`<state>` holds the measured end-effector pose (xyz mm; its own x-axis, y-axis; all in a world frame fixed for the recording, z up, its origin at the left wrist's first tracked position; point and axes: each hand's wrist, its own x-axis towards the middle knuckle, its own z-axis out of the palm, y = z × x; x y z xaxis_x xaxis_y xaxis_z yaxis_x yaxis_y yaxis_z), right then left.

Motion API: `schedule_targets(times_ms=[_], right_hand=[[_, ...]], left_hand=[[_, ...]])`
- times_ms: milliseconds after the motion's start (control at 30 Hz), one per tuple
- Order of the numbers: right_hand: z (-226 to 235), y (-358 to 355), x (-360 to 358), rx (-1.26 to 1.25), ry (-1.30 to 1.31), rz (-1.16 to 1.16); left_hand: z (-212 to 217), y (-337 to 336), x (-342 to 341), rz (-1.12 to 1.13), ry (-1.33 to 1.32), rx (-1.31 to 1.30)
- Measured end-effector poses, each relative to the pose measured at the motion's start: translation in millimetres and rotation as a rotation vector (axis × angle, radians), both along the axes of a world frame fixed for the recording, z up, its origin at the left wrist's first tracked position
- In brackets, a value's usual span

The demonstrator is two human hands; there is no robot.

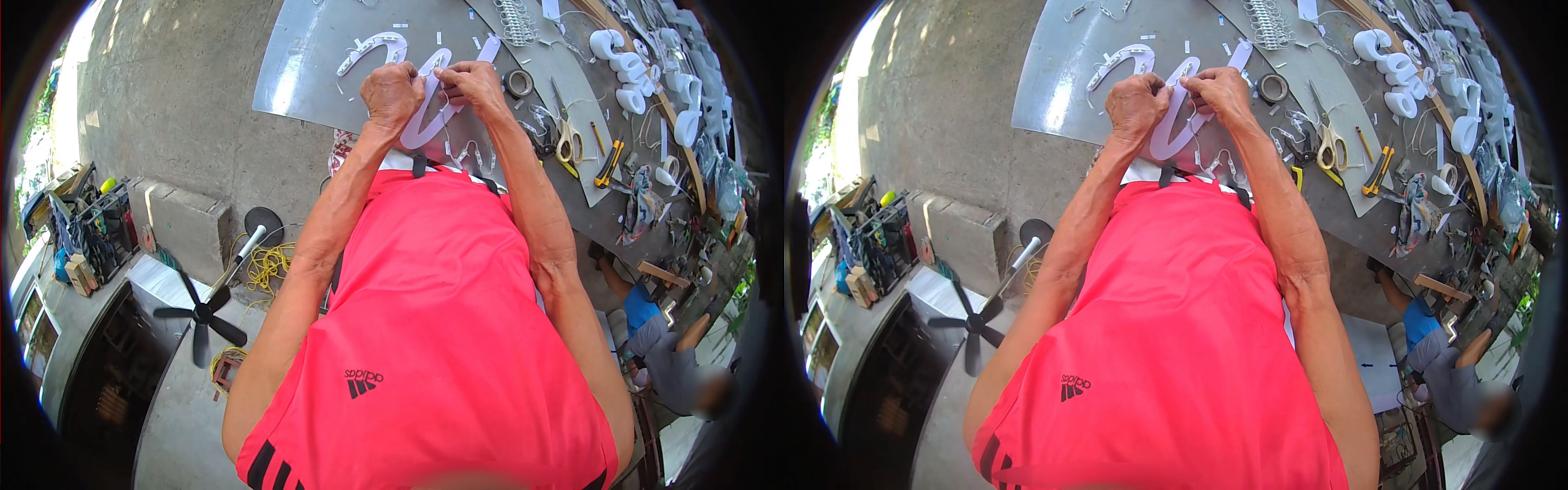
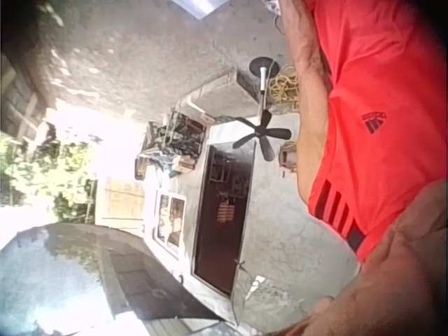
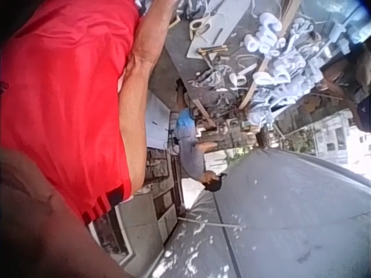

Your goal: Applying adhesive strips and wiring to white acrylic sign letters on a work table.

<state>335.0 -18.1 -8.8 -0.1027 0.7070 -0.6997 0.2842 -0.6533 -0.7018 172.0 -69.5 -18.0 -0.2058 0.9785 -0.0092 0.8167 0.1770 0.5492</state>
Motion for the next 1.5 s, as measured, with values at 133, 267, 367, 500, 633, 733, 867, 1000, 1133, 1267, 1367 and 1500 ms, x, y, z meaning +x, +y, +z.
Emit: schedule_targets(times_ms=[133,267,367,500,633,733,867,1000,1133,1267,1367,1500], right_hand=[[-13,3,-2,0.043,-0.057,0.08],[-18,-2,-1,0.07,0.091,-0.051],[-9,-3,-4,0.087,-0.047,-0.006],[-15,0,-4,0.151,-0.056,0.002],[-22,-4,-5,0.3,-0.139,0.102],[-19,-9,-8,0.451,-0.283,0.167],[-21,-13,-10,0.63,-0.355,0.189],[-19,-12,-9,0.592,-0.316,0.171],[-19,-13,-10,0.585,-0.345,0.186],[-20,-11,-10,0.554,-0.358,0.205],[-21,-3,-5,0.51,-0.374,0.253],[-15,14,11,0.404,-0.279,0.299]], left_hand=[[9,2,-2,0.037,-0.113,-0.156],[4,-3,-2,-0.078,0.1,0.088],[-3,-7,-1,-0.01,-0.075,0.073],[-8,-12,-6,-0.011,-0.249,0.103],[-10,-24,-14,-0.127,-0.295,0.184],[-10,-31,-11,-0.149,-0.195,0.306],[-3,-47,-1,-0.12,-0.015,0.368],[4,-48,5,-0.13,0.037,0.43],[7,-46,12,-0.118,0.031,0.371],[7,-45,23,-0.096,0.05,0.129],[9,-37,29,-0.117,0.081,0.025],[11,-31,33,-0.136,0.086,0.058]])
